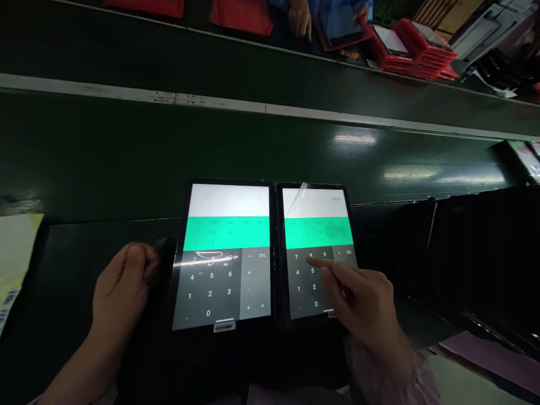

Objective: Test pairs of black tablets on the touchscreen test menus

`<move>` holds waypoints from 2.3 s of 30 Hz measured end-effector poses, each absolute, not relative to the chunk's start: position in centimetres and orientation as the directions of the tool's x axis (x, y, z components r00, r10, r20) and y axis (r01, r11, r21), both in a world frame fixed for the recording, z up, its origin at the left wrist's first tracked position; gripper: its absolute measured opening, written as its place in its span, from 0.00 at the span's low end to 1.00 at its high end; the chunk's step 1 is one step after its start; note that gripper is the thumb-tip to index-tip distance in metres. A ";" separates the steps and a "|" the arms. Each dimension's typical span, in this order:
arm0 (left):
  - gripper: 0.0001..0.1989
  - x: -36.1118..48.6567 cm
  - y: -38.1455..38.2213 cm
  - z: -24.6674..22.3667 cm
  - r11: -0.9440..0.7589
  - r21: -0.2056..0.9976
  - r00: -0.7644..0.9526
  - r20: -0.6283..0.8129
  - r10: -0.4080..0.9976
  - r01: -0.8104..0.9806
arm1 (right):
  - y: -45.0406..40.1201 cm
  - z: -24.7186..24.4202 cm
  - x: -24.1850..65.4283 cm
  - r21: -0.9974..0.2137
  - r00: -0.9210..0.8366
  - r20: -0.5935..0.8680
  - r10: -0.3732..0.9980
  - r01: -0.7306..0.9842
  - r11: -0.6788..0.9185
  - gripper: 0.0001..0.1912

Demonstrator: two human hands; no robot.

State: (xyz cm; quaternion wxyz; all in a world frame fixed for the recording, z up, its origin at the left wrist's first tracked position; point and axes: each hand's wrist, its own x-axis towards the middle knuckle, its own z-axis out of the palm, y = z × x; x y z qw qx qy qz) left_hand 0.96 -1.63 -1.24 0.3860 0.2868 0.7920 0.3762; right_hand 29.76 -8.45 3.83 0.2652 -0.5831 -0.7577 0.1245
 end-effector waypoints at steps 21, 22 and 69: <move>0.04 -0.2 -2.5 -2.7 0.497 0.833 -0.514 -0.324 0.794 0.242 | -7.4 2.4 32.8 -0.523 0.257 0.251 0.933 0.847 -0.093 0.27; 0.05 -0.3 -2.5 -2.8 0.489 0.838 -0.518 -0.315 0.795 0.242 | -7.4 2.4 32.6 -0.528 0.227 0.240 0.944 0.847 -0.070 0.26; 0.18 -4.2 -0.4 -7.8 -0.728 0.617 0.167 0.717 0.677 0.300 | -4.2 2.5 21.0 -0.326 -0.137 0.212 0.968 0.923 0.202 0.20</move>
